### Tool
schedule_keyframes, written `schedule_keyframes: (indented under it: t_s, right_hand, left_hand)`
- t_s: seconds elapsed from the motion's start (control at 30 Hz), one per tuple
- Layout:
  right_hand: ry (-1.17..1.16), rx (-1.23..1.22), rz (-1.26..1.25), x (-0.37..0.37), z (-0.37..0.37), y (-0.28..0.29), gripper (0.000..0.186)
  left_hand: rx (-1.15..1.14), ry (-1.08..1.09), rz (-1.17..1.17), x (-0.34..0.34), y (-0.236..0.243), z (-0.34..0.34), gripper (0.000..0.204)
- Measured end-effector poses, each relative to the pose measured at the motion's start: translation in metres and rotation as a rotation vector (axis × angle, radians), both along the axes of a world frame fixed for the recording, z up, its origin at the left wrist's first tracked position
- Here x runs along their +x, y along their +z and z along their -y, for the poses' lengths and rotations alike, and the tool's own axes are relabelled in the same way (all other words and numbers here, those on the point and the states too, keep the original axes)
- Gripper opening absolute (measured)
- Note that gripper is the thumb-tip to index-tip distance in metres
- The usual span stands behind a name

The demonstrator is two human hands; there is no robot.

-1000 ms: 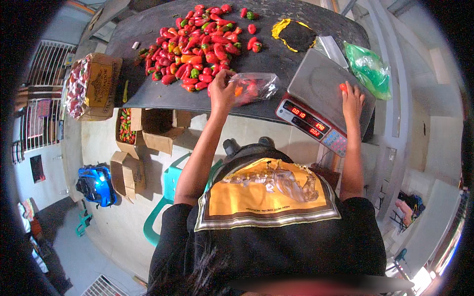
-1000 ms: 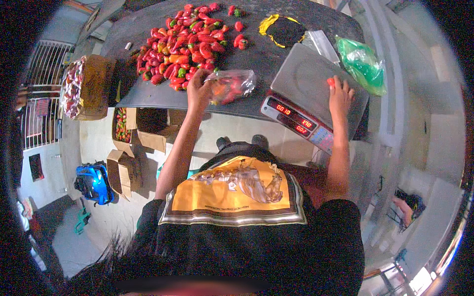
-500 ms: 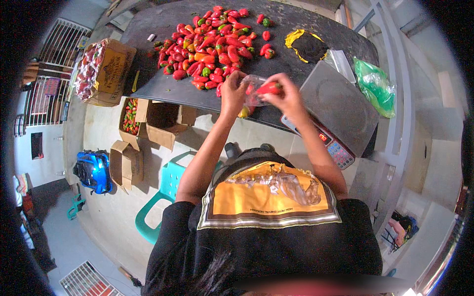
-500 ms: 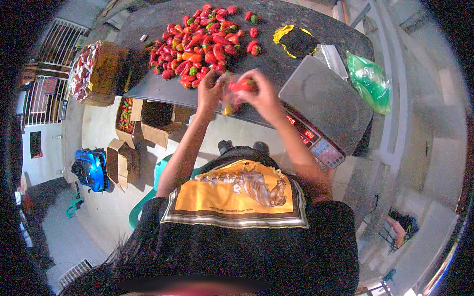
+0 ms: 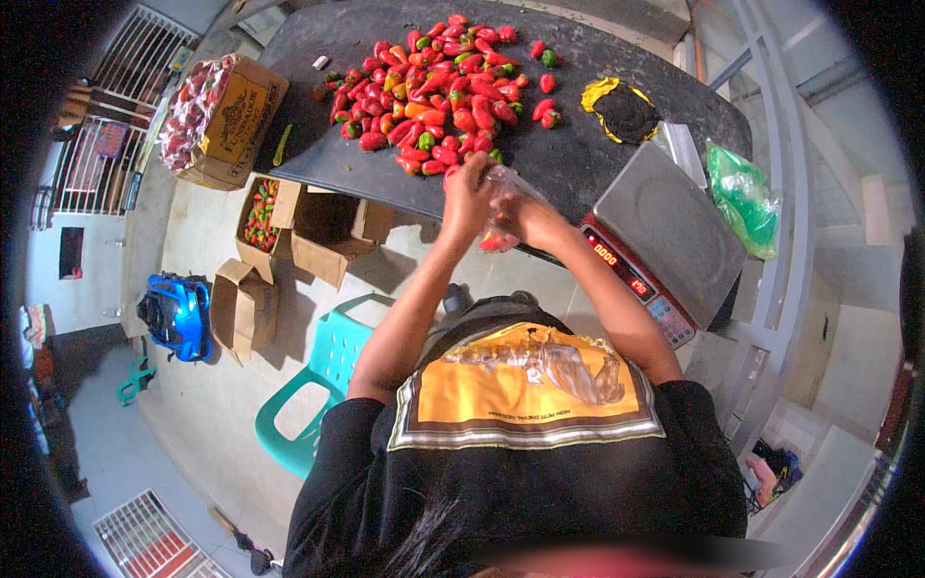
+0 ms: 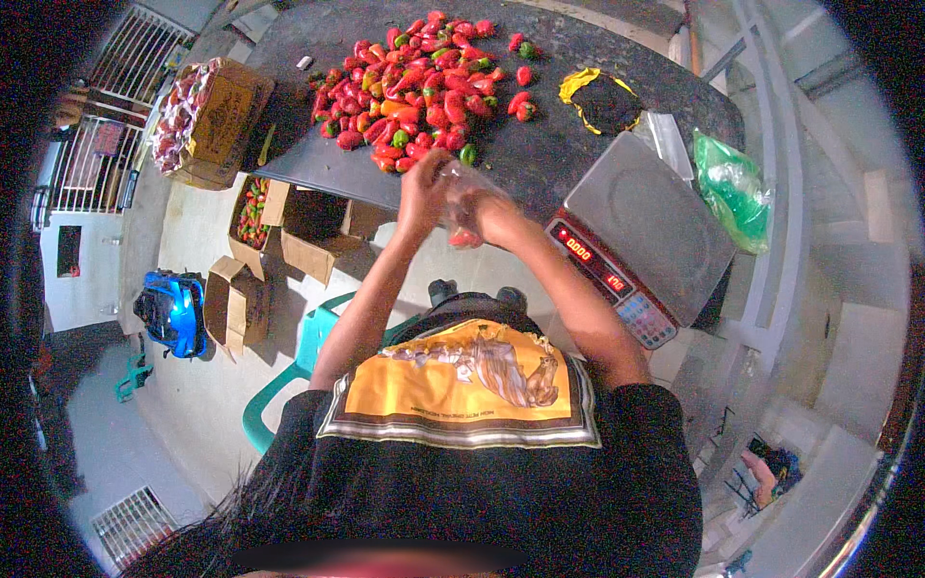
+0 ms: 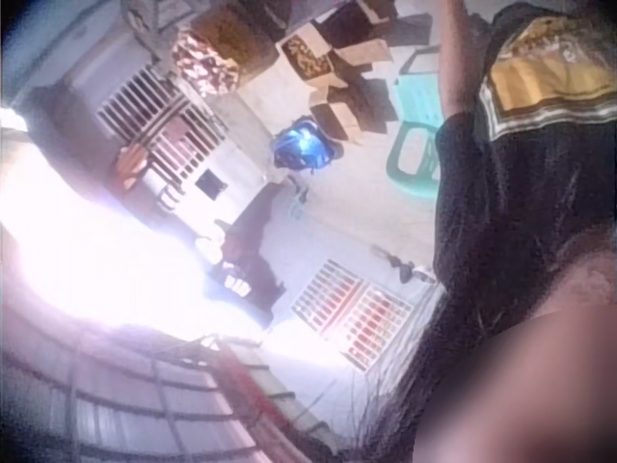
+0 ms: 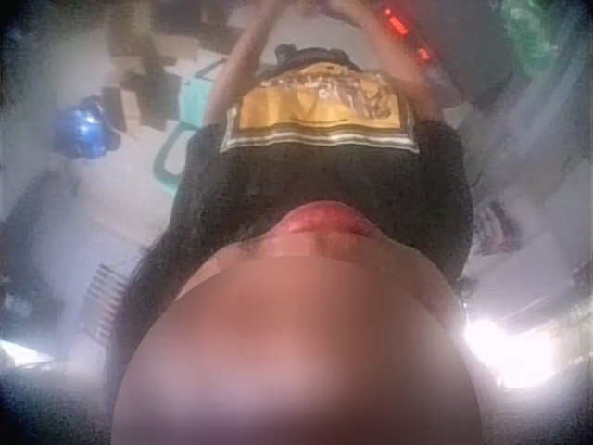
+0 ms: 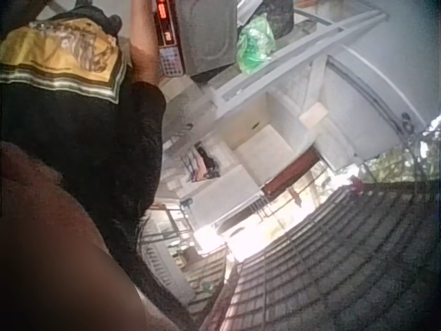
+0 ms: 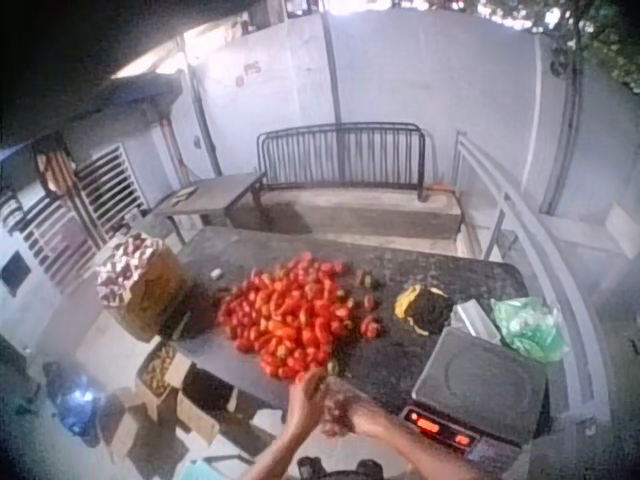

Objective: The person selects red and green peppers from a pile on a table, places them on a digital scale, transfers them into a clear plastic bag, and ties the bag closed. The process is repeated multiple times throughout the clip.

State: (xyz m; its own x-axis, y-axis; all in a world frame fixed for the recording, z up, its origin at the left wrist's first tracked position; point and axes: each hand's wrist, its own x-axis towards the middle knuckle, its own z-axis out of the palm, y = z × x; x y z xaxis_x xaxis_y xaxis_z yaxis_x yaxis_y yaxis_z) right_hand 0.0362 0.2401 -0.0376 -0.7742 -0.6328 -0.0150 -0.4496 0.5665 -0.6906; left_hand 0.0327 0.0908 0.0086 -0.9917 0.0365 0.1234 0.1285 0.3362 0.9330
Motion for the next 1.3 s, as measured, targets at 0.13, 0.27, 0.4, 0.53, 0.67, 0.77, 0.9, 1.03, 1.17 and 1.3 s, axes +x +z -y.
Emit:
schedule_keyframes:
  t_s: [0.13,0.27,0.4,0.53,0.67,0.77,0.9,1.03,1.17,1.3]
  right_hand:
    - [-0.028,-0.066,-0.350,0.011,-0.009,0.098,0.017]
    - [-0.091,-0.075,-0.585,0.004,-0.019,0.136,0.012]
    - [-0.360,-0.396,-0.475,-0.007,-0.019,0.148,0.025]
    - [-0.392,-0.554,-0.066,0.001,0.002,0.110,0.067]
    - [-0.032,-0.118,-0.519,-0.022,0.081,0.062,0.058]
    - [-0.242,-0.145,-0.451,-0.027,0.113,0.072,0.034]
    - [-0.261,-0.820,0.135,-0.017,0.136,0.120,0.022]
    - [0.036,-0.279,-0.428,-0.041,0.159,0.083,0.020]
    - [0.159,-0.147,-0.143,-0.043,0.204,0.133,0.024]
    - [-0.033,-0.457,-0.075,-0.062,0.212,0.179,0.030]
  left_hand:
    - [0.027,-0.029,-0.045,-0.016,0.007,0.033,0.013]
    - [-0.065,-0.539,-0.073,-0.014,0.078,0.051,0.020]
    - [-0.342,-0.600,-0.071,-0.016,0.100,0.077,0.016]
    - [-0.307,-0.407,-0.186,-0.031,0.116,0.092,0.012]
    - [-0.133,-0.415,-0.260,-0.030,0.131,0.096,0.011]
    - [0.376,-0.537,-0.151,-0.036,0.123,0.129,0.056]
    - [0.300,-0.609,-0.092,-0.032,0.088,0.182,0.105]
    - [0.057,-0.837,0.477,-0.019,0.045,0.192,0.066]
    - [-0.371,-0.688,-0.406,-0.027,-0.014,0.214,0.036]
    - [0.205,-0.767,0.067,-0.014,0.045,0.206,0.032]
